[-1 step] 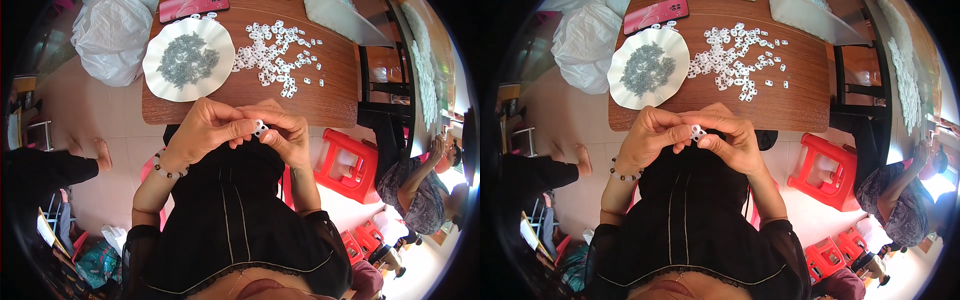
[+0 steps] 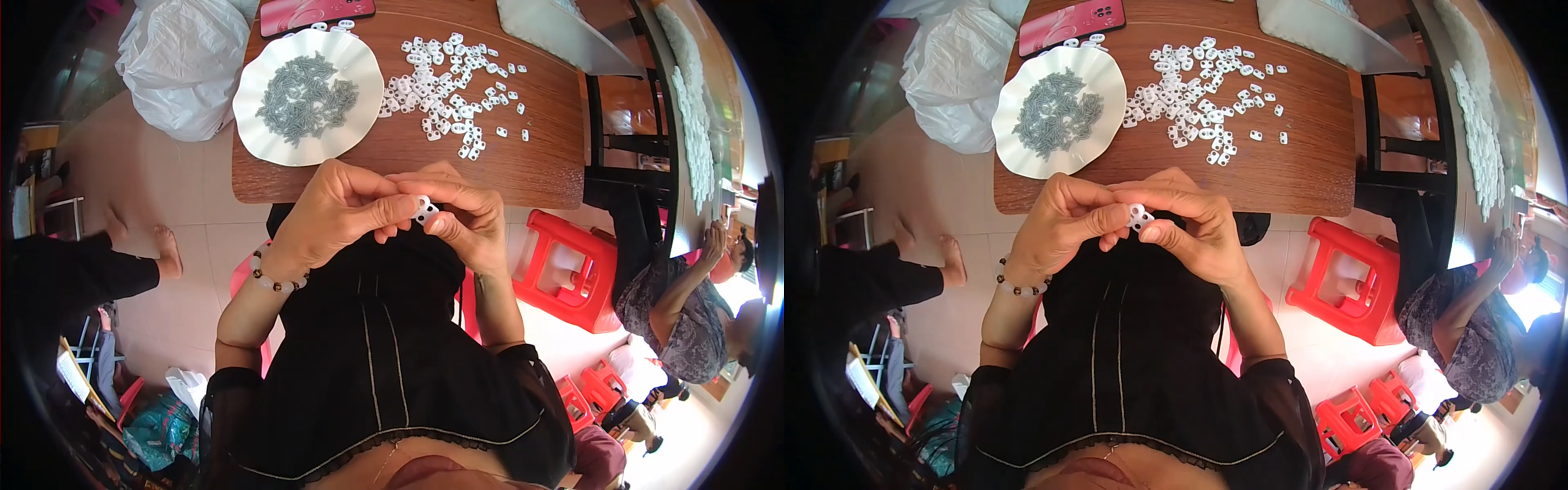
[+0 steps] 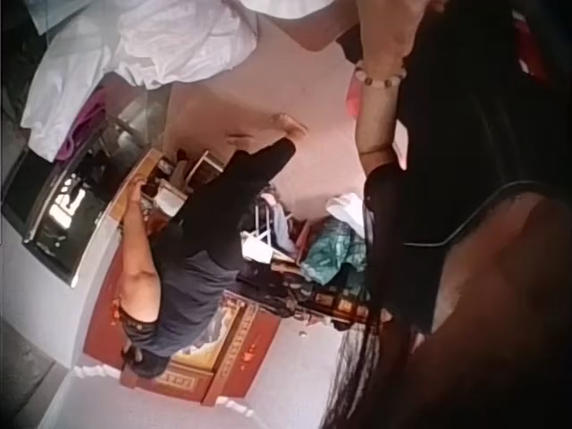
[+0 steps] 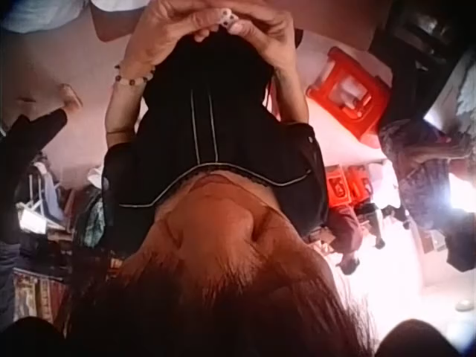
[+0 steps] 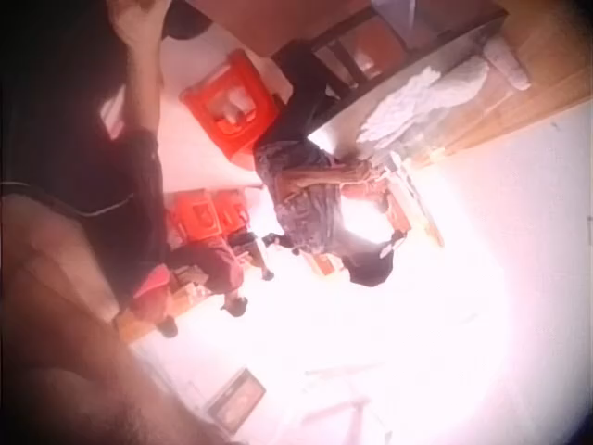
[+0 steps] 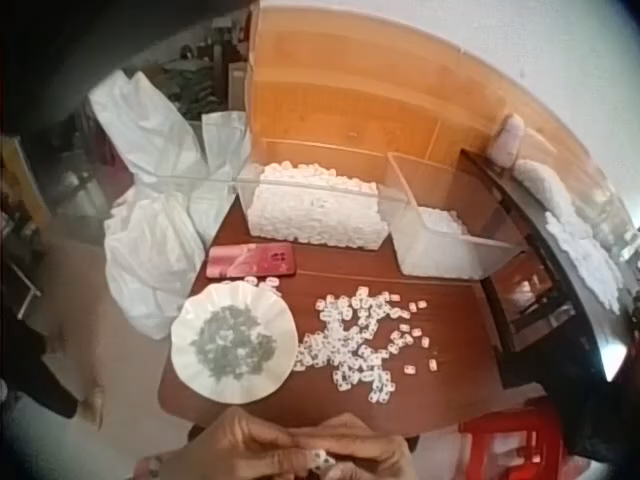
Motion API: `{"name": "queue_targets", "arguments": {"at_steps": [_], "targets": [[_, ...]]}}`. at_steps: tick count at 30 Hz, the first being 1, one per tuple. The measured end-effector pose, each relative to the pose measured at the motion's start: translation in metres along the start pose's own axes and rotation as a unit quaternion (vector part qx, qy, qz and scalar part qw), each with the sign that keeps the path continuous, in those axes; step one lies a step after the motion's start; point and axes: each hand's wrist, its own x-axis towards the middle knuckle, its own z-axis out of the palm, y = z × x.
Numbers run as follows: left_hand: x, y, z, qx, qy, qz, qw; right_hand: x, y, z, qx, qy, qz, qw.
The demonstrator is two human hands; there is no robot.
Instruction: Assembling small plastic housings with internal components at a workbench.
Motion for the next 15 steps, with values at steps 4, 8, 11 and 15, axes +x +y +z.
{"name": "queue_targets", "arguments": {"at_steps": [4, 8, 11, 15], "targets": [[-0.0013, -0.0008, 0.0034, -0.013, 0.007, 0.003, 1.0, 0.0001, -0.0028, 0.0014, -0.015, 0.004, 0.001, 1.0], [-0.0026, 0.0, 0.007, -0.022, 0.012, 0.009, 1.0, -0.0006, -0.0052, 0.0035, 0.0, 0.015, 0.011, 1.0], [-0.004, 0.0016, 0.0077, -0.014, 0.014, 0.011, 1.0, -0.002, -0.0059, 0.0055, 0.008, 0.023, 0.019, 1.0], [-0.0052, 0.0009, 0.0078, -0.014, 0.014, 0.006, 1.0, -0.0016, -0.0015, 0.004, -0.026, 0.018, -0.021, 0.999]]}}
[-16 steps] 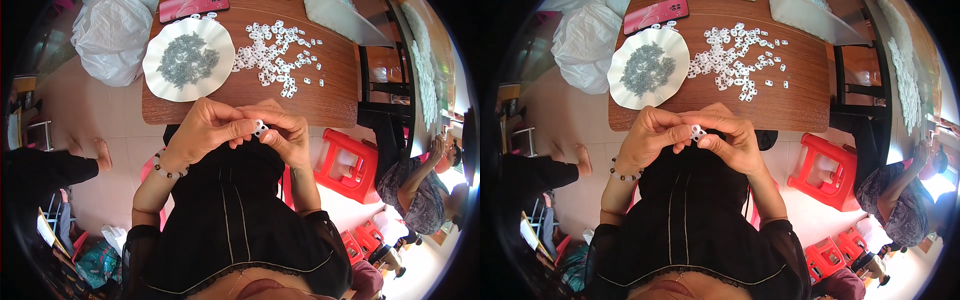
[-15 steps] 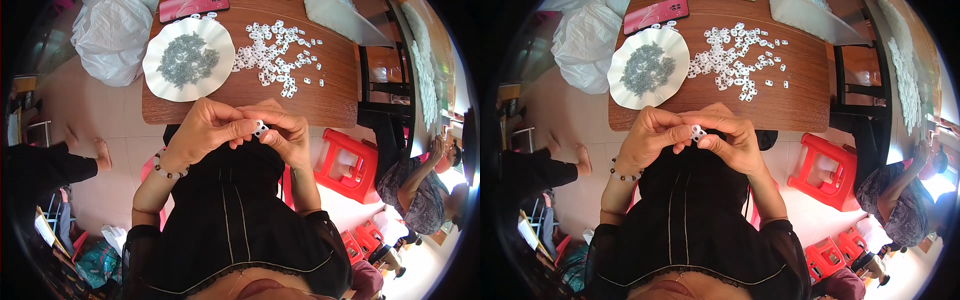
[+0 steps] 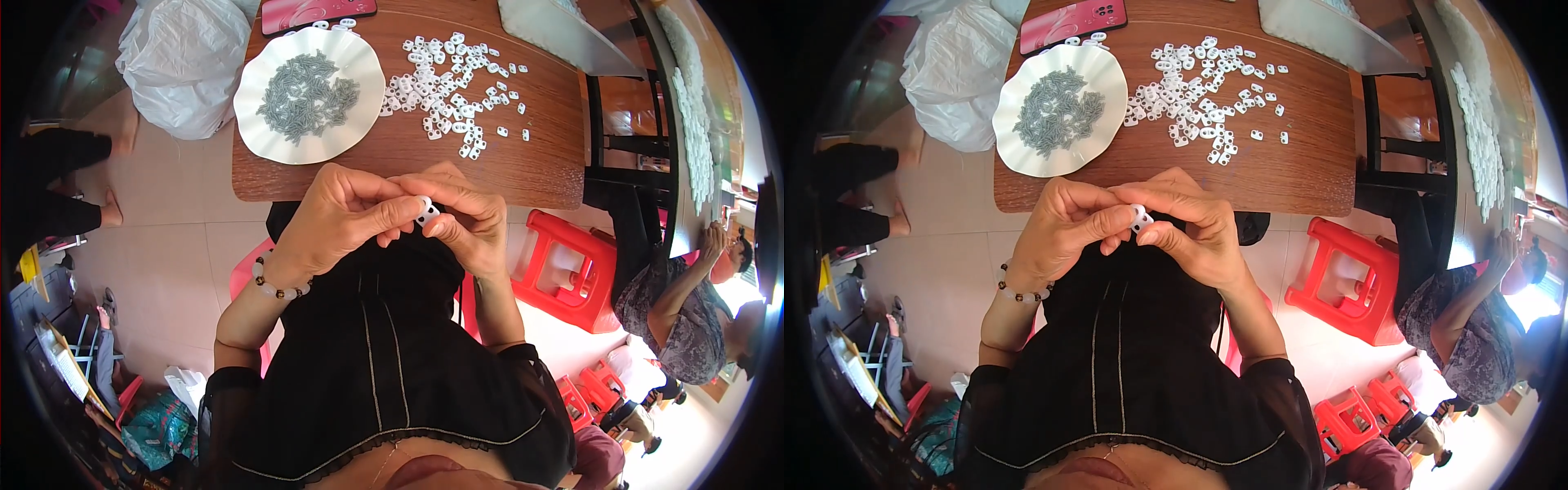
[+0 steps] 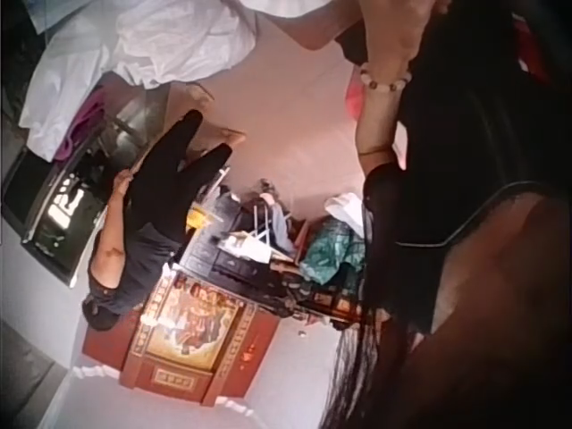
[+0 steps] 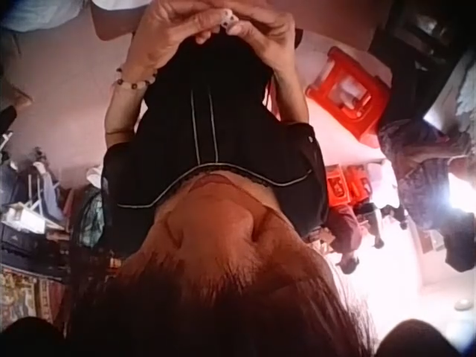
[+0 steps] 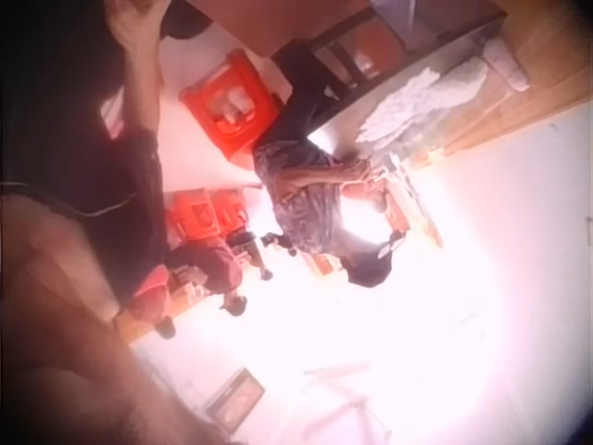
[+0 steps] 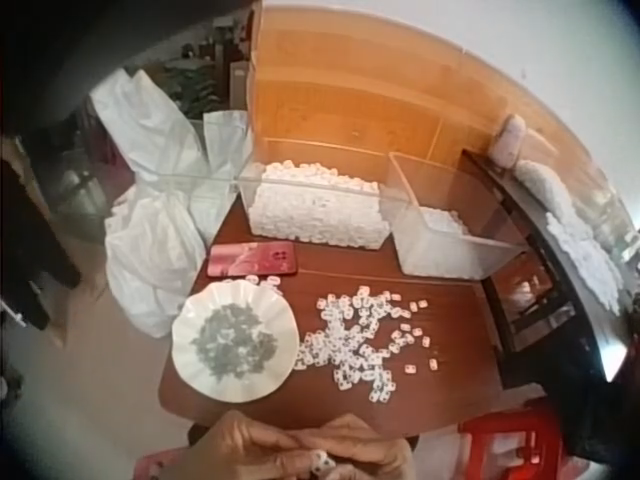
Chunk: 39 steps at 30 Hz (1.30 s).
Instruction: Assembling small plastic housings with internal components at a workbench.
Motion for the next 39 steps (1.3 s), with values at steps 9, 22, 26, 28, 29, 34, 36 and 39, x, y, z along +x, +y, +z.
{"name": "queue_targets", "arguments": {"at_steps": [9, 22, 26, 28, 29, 34, 36, 39], "targets": [[-0.002, 0.0, 0.002, 0.011, -0.004, -0.01, 1.0, -0.003, -0.007, 0.009, -0.039, 0.047, -0.01, 0.998], [-0.006, 0.002, 0.004, 0.019, -0.006, -0.011, 1.0, -0.005, -0.007, 0.007, 0.003, 0.026, -0.013, 1.0], [-0.008, 0.002, 0.006, 0.012, -0.004, -0.016, 1.0, -0.005, -0.01, 0.006, -0.011, 0.014, -0.027, 0.999], [-0.009, 0.003, 0.006, 0.017, -0.007, -0.02, 1.0, -0.004, -0.012, 0.007, -0.019, 0.01, -0.034, 0.999], [-0.01, 0.003, 0.005, 0.017, -0.008, -0.02, 1.0, -0.005, -0.012, 0.008, -0.031, 0.017, -0.044, 0.998], [-0.013, 0.005, 0.009, 0.021, 0.001, -0.02, 1.0, -0.008, -0.012, 0.012, -0.057, 0.032, -0.054, 0.996], [-0.014, 0.006, 0.009, 0.021, -0.002, -0.022, 1.0, -0.009, -0.013, 0.014, -0.069, 0.042, -0.057, 0.995], [-0.016, 0.007, 0.011, 0.025, -0.004, -0.024, 0.999, -0.012, -0.013, 0.014, -0.092, 0.047, -0.062, 0.993]]}}
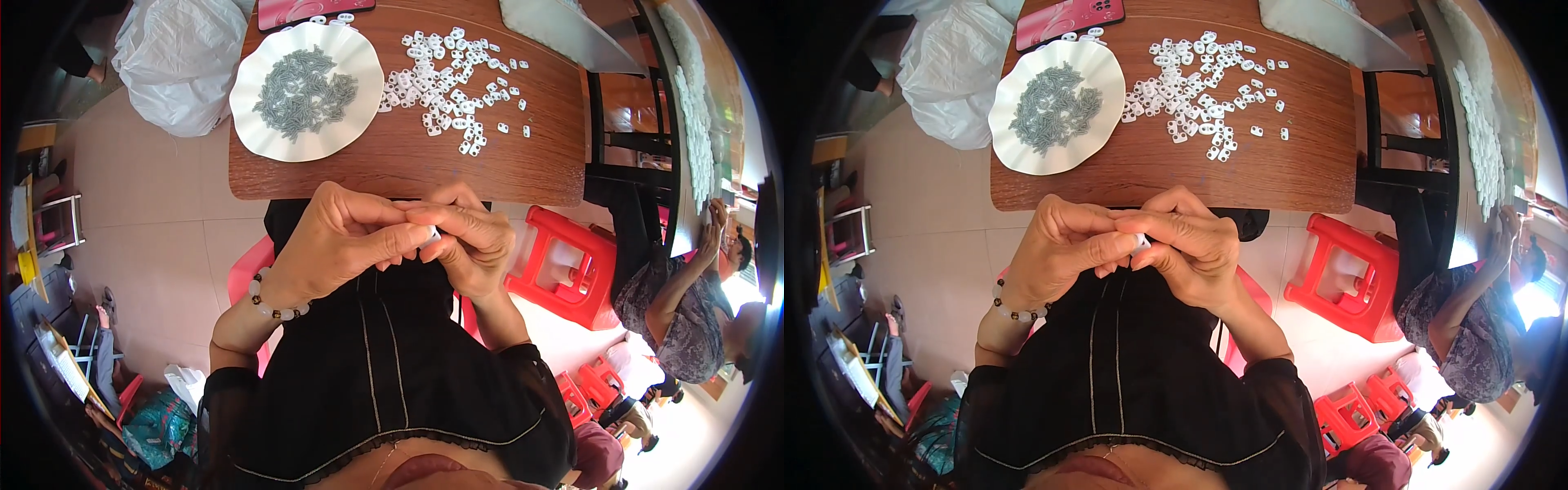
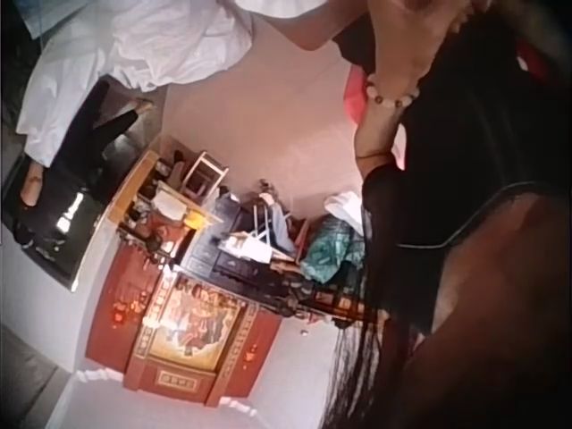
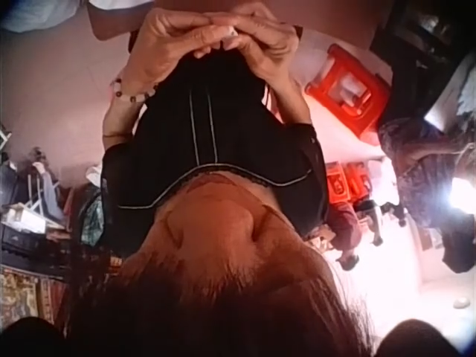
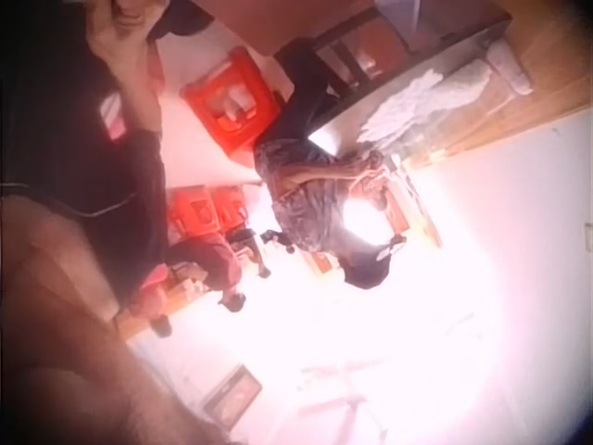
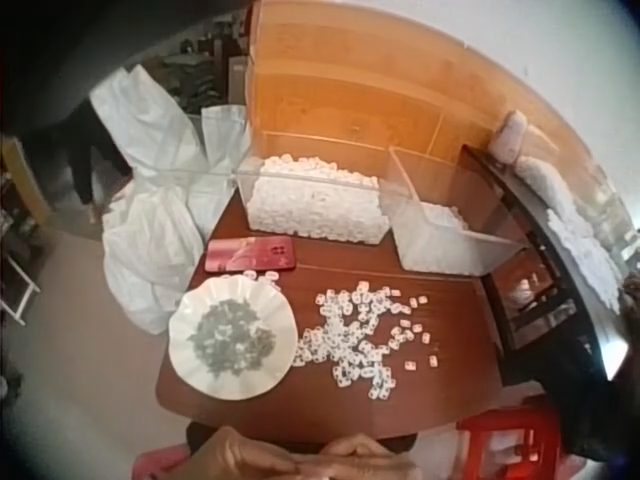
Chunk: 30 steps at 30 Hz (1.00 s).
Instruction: Assembling small plastic housings with internal components at a workbench.
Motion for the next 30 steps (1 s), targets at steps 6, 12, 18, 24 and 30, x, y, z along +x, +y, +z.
{"name": "queue_targets", "arguments": {"at_steps": [6, 12, 18, 24, 30], "targets": [[0.001, -0.002, -0.001, -0.002, 0.024, -0.015, 1.0, -0.005, 0.0, 0.005, 0.039, 0.021, 0.068, 0.997], [0.006, -0.008, -0.003, -0.014, 0.028, -0.025, 0.999, -0.004, 0.007, 0.006, 0.014, 0.024, 0.046, 0.999], [0.01, -0.003, 0.0, -0.003, 0.013, -0.024, 1.0, 0.0, 0.004, 0.0, 0.08, 0.018, 0.082, 0.993], [0.009, -0.001, 0.001, 0.008, -0.004, -0.032, 0.999, 0.0, 0.009, -0.005, 0.028, -0.019, 0.009, 0.999], [0.006, -0.001, 0.002, -0.003, -0.003, -0.034, 0.999, -0.005, 0.012, -0.001, 0.001, -0.002, -0.017, 1.0]]}}
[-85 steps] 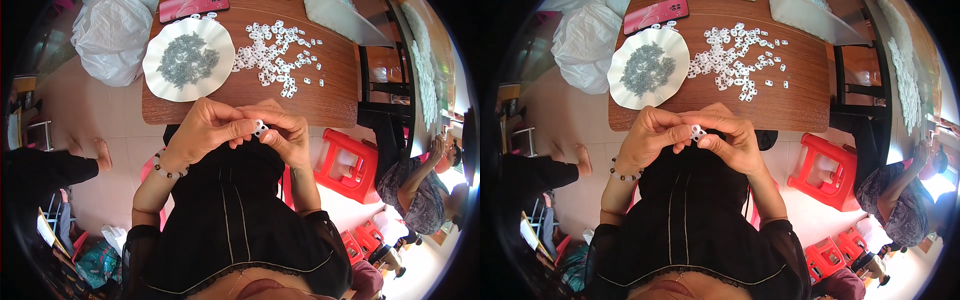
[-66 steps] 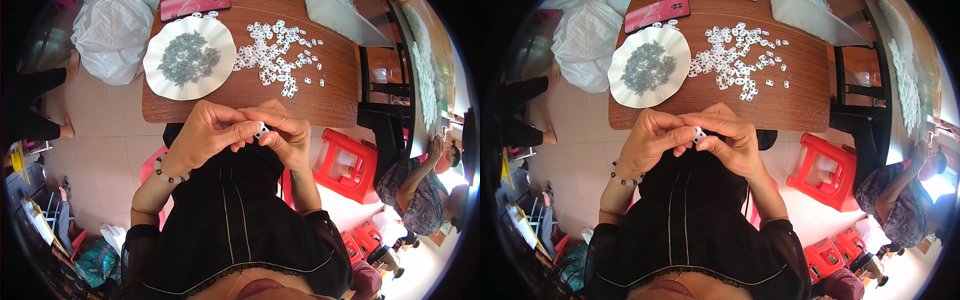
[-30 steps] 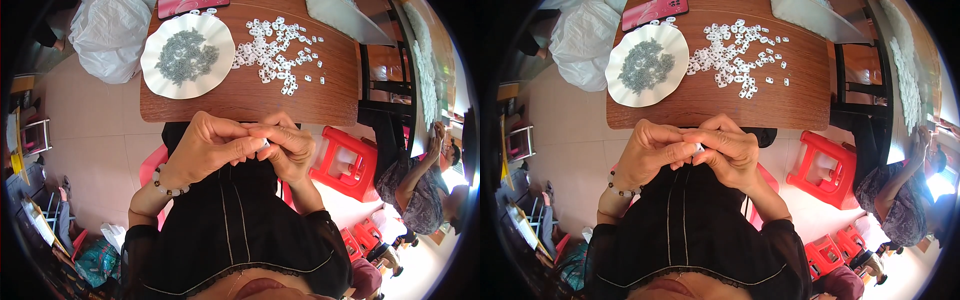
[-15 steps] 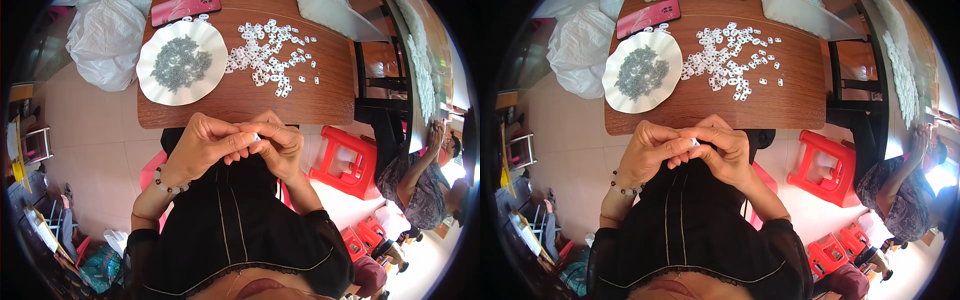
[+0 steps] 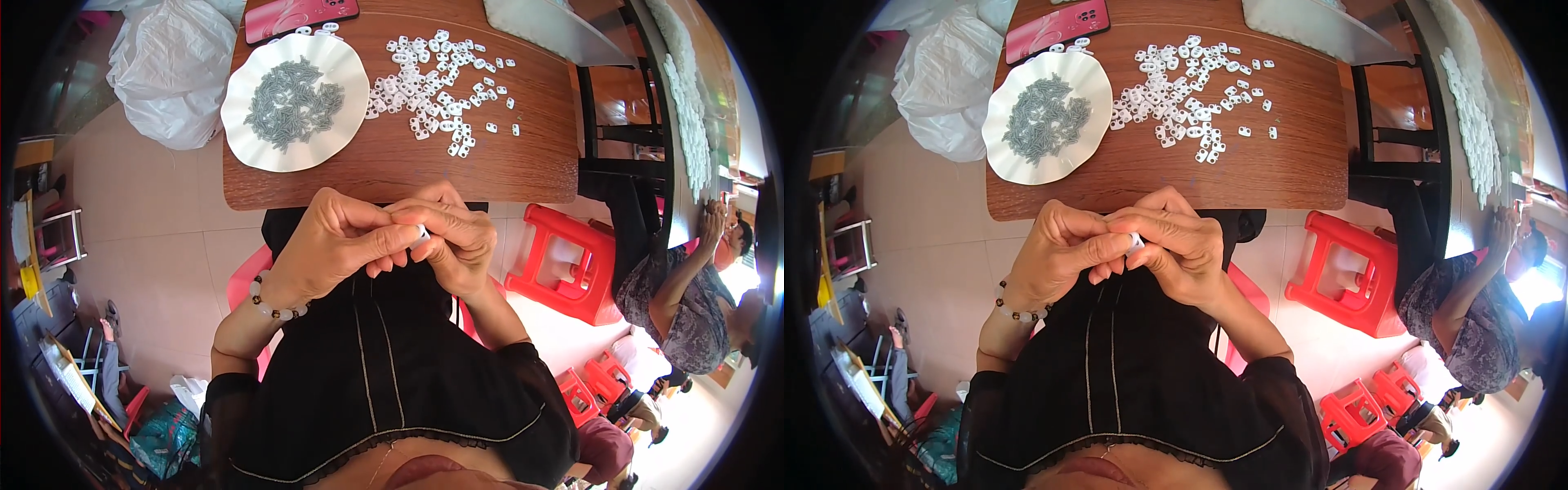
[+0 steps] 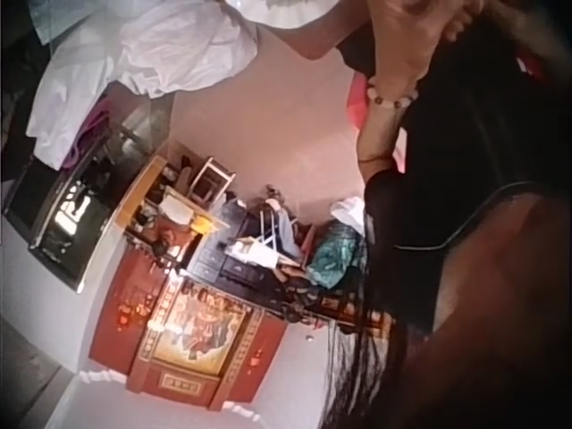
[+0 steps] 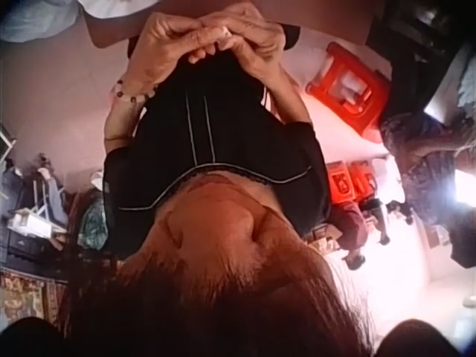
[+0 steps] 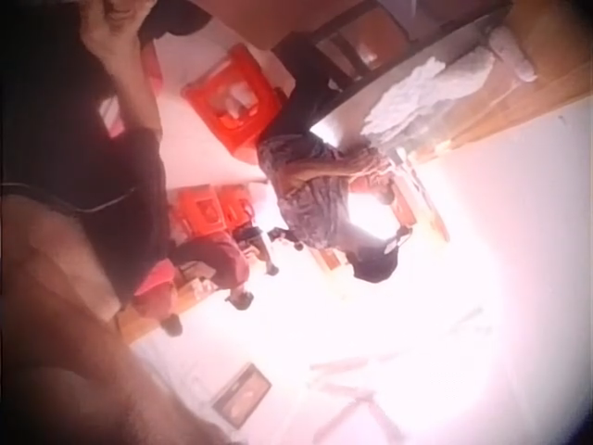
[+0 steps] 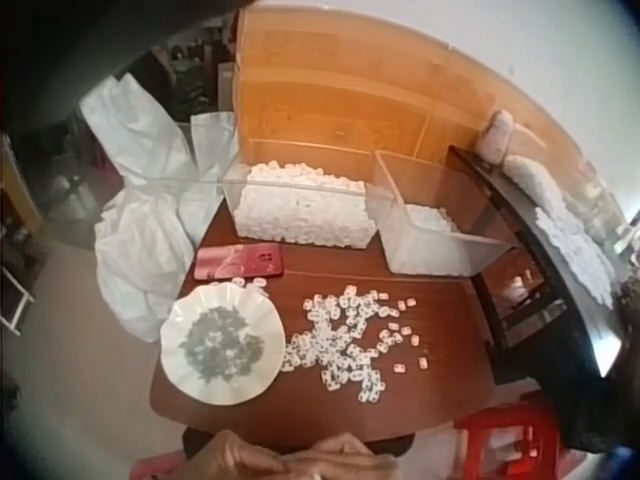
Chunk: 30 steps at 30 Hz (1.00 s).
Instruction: Assembling small plastic housings with internal components at a workbench.
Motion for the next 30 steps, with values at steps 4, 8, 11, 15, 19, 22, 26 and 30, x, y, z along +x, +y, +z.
{"name": "queue_targets", "arguments": {"at_steps": [4, 8, 11, 15, 19, 22, 26, 30], "targets": [[-0.002, -0.002, 0.001, -0.015, 0.011, 0.0, 1.0, 0.001, -0.003, 0.005, -0.015, 0.022, -0.002, 1.0], [0.0, -0.005, 0.0, -0.009, 0.009, 0.001, 1.0, 0.0, -0.003, 0.007, -0.033, 0.019, 0.011, 0.999], [0.002, -0.009, -0.001, 0.012, 0.016, 0.005, 1.0, -0.003, 0.001, 0.007, -0.051, 0.025, 0.014, 0.998], [0.006, -0.01, -0.002, -0.017, 0.027, 0.009, 0.999, -0.002, 0.005, 0.01, 0.003, 0.034, 0.044, 0.998], [0.014, -0.014, -0.002, -0.018, 0.048, 0.042, 0.998, 0.003, 0.02, 0.005, 0.098, 0.02, 0.047, 0.994], [0.019, -0.019, -0.005, -0.003, 0.052, 0.067, 0.996, 0.005, 0.027, 0.001, 0.129, -0.006, 0.059, 0.99], [0.02, -0.022, -0.007, -0.011, 0.055, 0.072, 0.996, 0.003, 0.033, 0.0, 0.141, -0.022, 0.073, 0.987], [0.023, -0.023, -0.006, -0.011, 0.057, 0.068, 0.996, 0.002, 0.037, 0.002, 0.177, -0.017, 0.089, 0.98]]}}
